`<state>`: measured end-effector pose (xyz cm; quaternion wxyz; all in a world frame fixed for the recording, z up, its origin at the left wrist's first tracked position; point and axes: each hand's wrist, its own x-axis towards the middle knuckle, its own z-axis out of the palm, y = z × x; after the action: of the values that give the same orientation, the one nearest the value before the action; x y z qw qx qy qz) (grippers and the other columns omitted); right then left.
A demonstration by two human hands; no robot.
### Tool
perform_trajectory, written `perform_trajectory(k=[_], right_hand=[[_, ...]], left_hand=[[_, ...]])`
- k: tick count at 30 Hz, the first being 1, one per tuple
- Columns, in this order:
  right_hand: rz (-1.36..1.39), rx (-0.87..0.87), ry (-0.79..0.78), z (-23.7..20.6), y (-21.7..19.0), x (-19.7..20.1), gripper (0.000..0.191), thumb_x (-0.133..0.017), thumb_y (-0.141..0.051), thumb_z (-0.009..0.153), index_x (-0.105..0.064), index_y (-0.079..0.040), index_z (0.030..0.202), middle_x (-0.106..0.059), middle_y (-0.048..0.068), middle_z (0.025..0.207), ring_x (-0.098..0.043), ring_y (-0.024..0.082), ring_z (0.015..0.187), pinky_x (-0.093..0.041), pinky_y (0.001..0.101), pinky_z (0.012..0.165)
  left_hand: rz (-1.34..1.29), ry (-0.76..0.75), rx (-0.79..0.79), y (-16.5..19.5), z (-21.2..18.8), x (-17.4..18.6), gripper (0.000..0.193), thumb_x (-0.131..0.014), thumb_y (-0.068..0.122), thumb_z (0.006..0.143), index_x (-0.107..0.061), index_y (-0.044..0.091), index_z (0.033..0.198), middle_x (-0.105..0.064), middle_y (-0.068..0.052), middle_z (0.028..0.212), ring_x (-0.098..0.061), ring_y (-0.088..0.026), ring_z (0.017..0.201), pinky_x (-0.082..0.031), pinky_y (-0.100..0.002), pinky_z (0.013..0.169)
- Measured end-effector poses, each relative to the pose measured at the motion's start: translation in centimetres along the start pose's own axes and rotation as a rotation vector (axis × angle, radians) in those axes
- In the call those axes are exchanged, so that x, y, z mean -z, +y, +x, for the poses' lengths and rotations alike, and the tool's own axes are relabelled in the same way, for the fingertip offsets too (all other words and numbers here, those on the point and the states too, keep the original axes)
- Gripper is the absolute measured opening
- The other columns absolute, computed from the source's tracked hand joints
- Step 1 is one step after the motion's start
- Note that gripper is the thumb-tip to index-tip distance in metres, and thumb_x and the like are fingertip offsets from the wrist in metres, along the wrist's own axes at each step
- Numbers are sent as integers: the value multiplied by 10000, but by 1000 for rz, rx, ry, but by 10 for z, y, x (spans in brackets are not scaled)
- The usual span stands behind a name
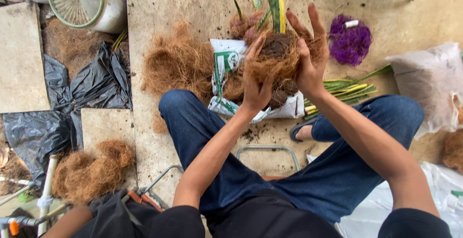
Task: The person wraps a plant's root ball with coconut coir and then secures it with purple string. They handle the plant, coir, and string by hand, wrapping the string around the root ball multiple times and tying it off.
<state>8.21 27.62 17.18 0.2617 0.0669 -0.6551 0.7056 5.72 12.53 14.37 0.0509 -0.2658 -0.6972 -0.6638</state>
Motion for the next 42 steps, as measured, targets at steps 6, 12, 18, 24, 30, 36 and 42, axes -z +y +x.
perform_trajectory(k=[6,12,18,24,30,36,42], right_hand=[[-83,29,-69,-10,3,38,556,-396,-22,1182,-210,-121,1697,-475,152,1632,-442,272,1555,-354,464,1331],[-219,163,-349,-3,21,59,641,-421,-6,1170,-135,-228,1699,-368,169,1697,-373,321,1573,-353,507,1272],[-259,123,-341,7,33,39,881,-670,-363,1051,-96,-299,1717,-260,62,1752,-383,294,1580,-375,513,1272],[-121,-166,-82,-18,46,-12,1125,-544,-817,861,-159,-162,1691,-236,102,1762,-289,263,1596,-302,451,1337],[-157,-200,-231,-15,55,-14,1032,-709,-610,950,-223,-13,1638,-383,195,1653,-415,296,1540,-366,479,1326],[-154,-87,-149,-15,52,-6,570,-460,-350,1160,-343,-13,1605,-437,187,1640,-425,273,1533,-343,442,1321],[-26,-189,-46,-21,49,5,413,-396,-268,1175,-481,-15,1490,-542,156,1529,-525,235,1447,-443,413,1269]], left_hand=[[-392,49,173,-1,-11,-35,465,-419,277,1082,-430,37,1480,-416,-146,1554,-393,-286,1504,-362,-470,1297],[-425,185,312,-26,-9,-42,402,-382,173,985,-448,11,1346,-493,-216,1394,-479,-335,1348,-444,-521,1202],[-395,140,256,-34,5,-13,498,-334,202,988,-501,-31,1395,-546,-201,1423,-536,-274,1345,-435,-470,1205],[-769,251,428,-26,16,16,401,-333,190,1023,-462,18,1362,-556,-186,1351,-647,-258,1190,-632,-434,918],[-941,299,511,-30,27,17,331,-293,181,1041,-457,31,1286,-534,-183,1408,-632,-263,1202,-603,-432,979],[-461,189,284,-41,20,1,347,-353,164,1019,-508,-24,1266,-535,-193,1469,-550,-275,1343,-470,-448,1188],[-384,48,90,-31,9,-12,659,-422,463,1003,-413,42,1510,-439,-131,1538,-448,-210,1456,-385,-392,1270]])
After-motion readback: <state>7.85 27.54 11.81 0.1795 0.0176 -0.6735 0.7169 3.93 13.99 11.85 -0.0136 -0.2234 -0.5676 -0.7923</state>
